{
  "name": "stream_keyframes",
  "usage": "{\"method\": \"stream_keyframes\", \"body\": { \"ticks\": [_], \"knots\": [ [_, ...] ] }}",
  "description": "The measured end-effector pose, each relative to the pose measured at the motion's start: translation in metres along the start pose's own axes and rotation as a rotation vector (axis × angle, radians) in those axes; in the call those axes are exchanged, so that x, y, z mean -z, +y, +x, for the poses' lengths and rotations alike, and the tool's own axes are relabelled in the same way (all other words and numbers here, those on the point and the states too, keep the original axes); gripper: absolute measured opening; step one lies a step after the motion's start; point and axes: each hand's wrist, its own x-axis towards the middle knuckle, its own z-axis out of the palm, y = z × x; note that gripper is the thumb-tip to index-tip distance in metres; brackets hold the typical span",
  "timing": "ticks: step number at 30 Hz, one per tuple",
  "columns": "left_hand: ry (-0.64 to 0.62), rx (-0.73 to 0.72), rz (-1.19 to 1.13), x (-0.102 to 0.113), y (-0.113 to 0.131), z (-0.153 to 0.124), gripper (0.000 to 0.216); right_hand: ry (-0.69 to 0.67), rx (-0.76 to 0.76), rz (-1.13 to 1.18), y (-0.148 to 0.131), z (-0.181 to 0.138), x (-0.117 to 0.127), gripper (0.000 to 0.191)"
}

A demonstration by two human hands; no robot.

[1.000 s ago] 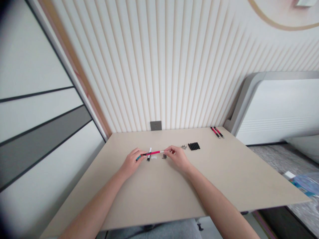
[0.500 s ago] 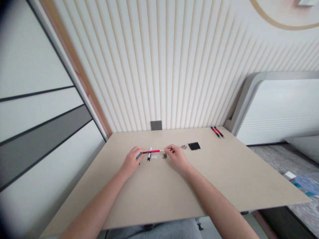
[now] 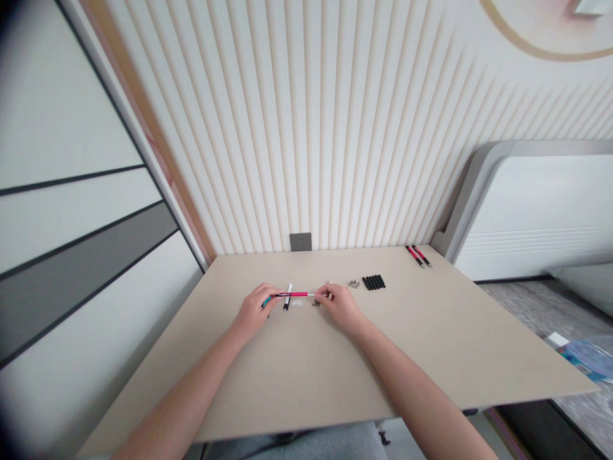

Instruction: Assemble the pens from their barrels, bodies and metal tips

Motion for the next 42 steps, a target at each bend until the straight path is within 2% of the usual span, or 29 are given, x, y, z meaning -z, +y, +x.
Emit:
{"method": "stream_keyframes", "body": {
  "ticks": [6,13,17,24,29,36,42],
  "knots": [
    [-0.021,-0.013,-0.001,-0.0008,0.0003,-0.0003,0.012,0.011,-0.015,0.019,-0.0056,-0.0003,0.0031,0.023],
    [-0.06,-0.004,0.088,0.0003,-0.0021,-0.0009,0.012,-0.029,-0.048,0.013,-0.0079,-0.0019,0.0008,0.038],
    [-0.073,0.005,0.129,0.0003,-0.0016,-0.0008,0.011,-0.009,-0.091,0.026,-0.0059,-0.0021,-0.0012,0.042],
    [-0.08,0.031,0.185,0.0012,0.0006,0.0015,0.01,-0.04,-0.074,0.008,-0.0061,-0.0014,-0.0012,0.045],
    [-0.012,0.058,0.18,0.0022,0.0024,0.0028,0.011,-0.015,0.018,0.028,-0.0057,-0.001,-0.0004,0.035],
    [0.021,0.093,0.156,0.0034,0.0007,0.0027,0.012,0.059,0.04,0.017,-0.0014,0.001,0.0028,0.027],
    [-0.013,0.067,0.131,0.0057,-0.0008,0.0025,0.012,-0.025,0.068,-0.017,-0.0037,-0.0006,0.0051,0.033]
  ]
}}
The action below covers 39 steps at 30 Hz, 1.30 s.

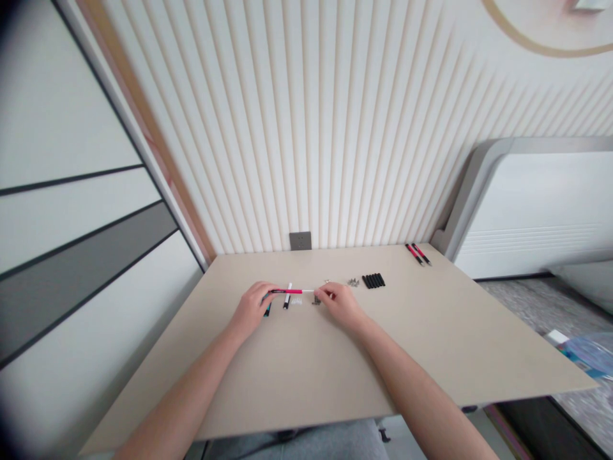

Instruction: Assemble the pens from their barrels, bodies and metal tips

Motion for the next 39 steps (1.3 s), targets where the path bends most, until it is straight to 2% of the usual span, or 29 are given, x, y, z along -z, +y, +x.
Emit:
{"method": "stream_keyframes", "body": {
  "ticks": [4,11,16,19,33,39],
  "knots": [
    [0.006,-0.001,0.015,0.001,0.0,0.0,0.012,-0.051,-0.002,-0.026,-0.005,-0.001,-0.001,0.04],
    [0.057,0.059,0.03,-0.001,-0.003,0.0,0.012,0.106,-0.063,-0.128,0.006,0.005,0.008,0.038],
    [0.108,0.122,0.047,-0.002,-0.009,-0.002,0.013,0.017,-0.081,-0.377,0.023,0.002,0.015,0.024],
    [0.117,0.144,0.053,-0.003,-0.011,-0.003,0.013,-0.019,-0.085,-0.428,0.024,-0.001,0.013,0.02],
    [0.058,0.146,0.029,-0.007,-0.01,-0.003,0.012,-0.039,-0.103,-0.372,0.019,-0.001,0.009,0.014],
    [0.045,0.118,0.026,-0.005,-0.006,-0.003,0.013,0.083,-0.165,-0.111,0.023,0.005,0.01,0.025]
  ]
}}
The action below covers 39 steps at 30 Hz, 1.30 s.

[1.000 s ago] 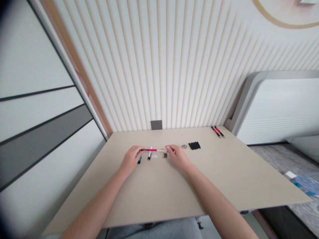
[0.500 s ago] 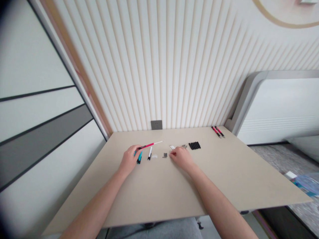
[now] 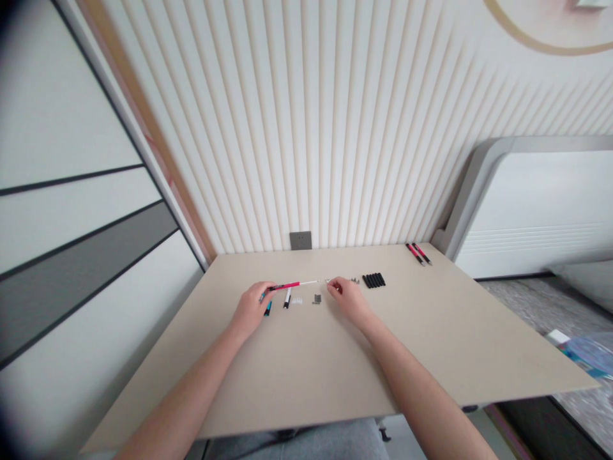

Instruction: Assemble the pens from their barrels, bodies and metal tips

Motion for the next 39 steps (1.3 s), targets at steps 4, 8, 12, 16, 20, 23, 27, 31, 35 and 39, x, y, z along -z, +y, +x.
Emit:
{"method": "stream_keyframes", "body": {
  "ticks": [4,8,12,16,20,23,27,31,35,39],
  "knots": [
    [-0.021,-0.022,0.006,0.001,0.003,0.001,0.012,0.064,-0.08,0.306,-0.002,0.004,-0.002,0.039],
    [-0.036,-0.036,0.01,0.001,0.005,0.001,0.012,0.084,-0.162,0.589,-0.006,0.005,-0.006,0.039],
    [-0.045,-0.035,0.012,0.002,0.006,0.002,0.011,0.042,-0.18,0.641,-0.008,0.005,-0.006,0.041],
    [-0.043,-0.028,0.02,0.002,0.005,0.001,0.011,0.012,-0.164,0.596,-0.007,0.005,-0.004,0.043],
    [-0.035,-0.034,0.021,0.002,0.005,0.002,0.012,0.003,-0.162,0.588,-0.009,0.004,-0.004,0.042],
    [-0.031,-0.031,0.02,0.002,0.005,0.001,0.012,-0.002,-0.164,0.584,-0.011,0.003,-0.004,0.041],
    [-0.021,-0.024,0.015,0.002,0.005,0.001,0.011,0.031,-0.18,0.594,-0.012,0.003,-0.002,0.041],
    [-0.019,-0.021,0.017,0.001,0.004,0.001,0.011,0.039,-0.186,0.61,-0.011,0.003,-0.002,0.042],
    [-0.032,-0.023,0.03,0.002,0.006,0.002,0.012,0.01,-0.165,0.618,-0.011,0.003,-0.003,0.039],
    [-0.034,-0.026,0.028,0.003,0.007,0.002,0.013,-0.011,-0.154,0.629,-0.011,0.002,-0.005,0.037]
  ]
}}
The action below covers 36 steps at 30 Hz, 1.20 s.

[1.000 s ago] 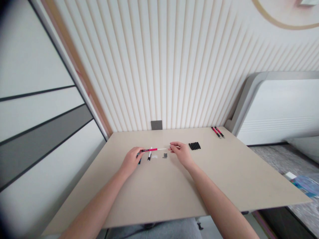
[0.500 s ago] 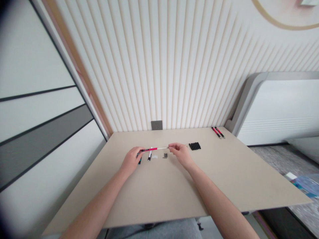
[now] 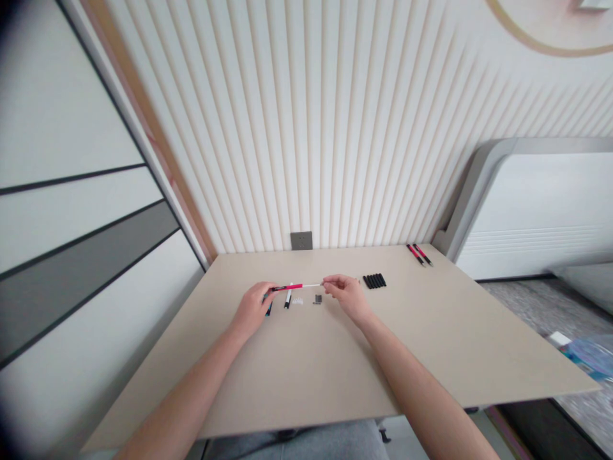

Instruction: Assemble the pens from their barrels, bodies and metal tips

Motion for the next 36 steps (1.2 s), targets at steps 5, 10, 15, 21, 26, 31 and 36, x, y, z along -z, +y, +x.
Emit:
{"method": "stream_keyframes", "body": {
  "ticks": [5,10,15,21,26,31,36],
  "knots": [
    [0.007,-0.004,-0.008,-0.001,-0.001,0.0,0.013,-0.01,-0.015,0.012,0.0,0.0,0.001,0.038],
    [0.009,-0.016,-0.013,-0.001,-0.001,0.0,0.013,0.004,-0.037,0.039,-0.003,0.0,0.002,0.045],
    [-0.016,-0.043,-0.011,-0.002,0.0,0.0,0.012,-0.015,-0.02,-0.004,0.0,-0.001,-0.002,0.045],
    [-0.022,-0.056,-0.018,-0.003,0.001,0.0,0.012,-0.024,0.073,-0.205,0.0,-0.004,-0.008,0.035],
    [-0.039,-0.079,-0.043,-0.001,-0.001,0.0,0.012,-0.066,0.104,-0.306,-0.006,-0.008,-0.01,0.032],
    [-0.098,-0.12,-0.014,-0.001,0.0,-0.001,0.011,-0.092,0.074,-0.354,-0.006,-0.01,-0.008,0.036],
    [-0.119,-0.112,0.025,-0.002,0.001,-0.001,0.011,-0.089,0.076,-0.456,-0.003,-0.01,-0.007,0.043]
  ]
}}
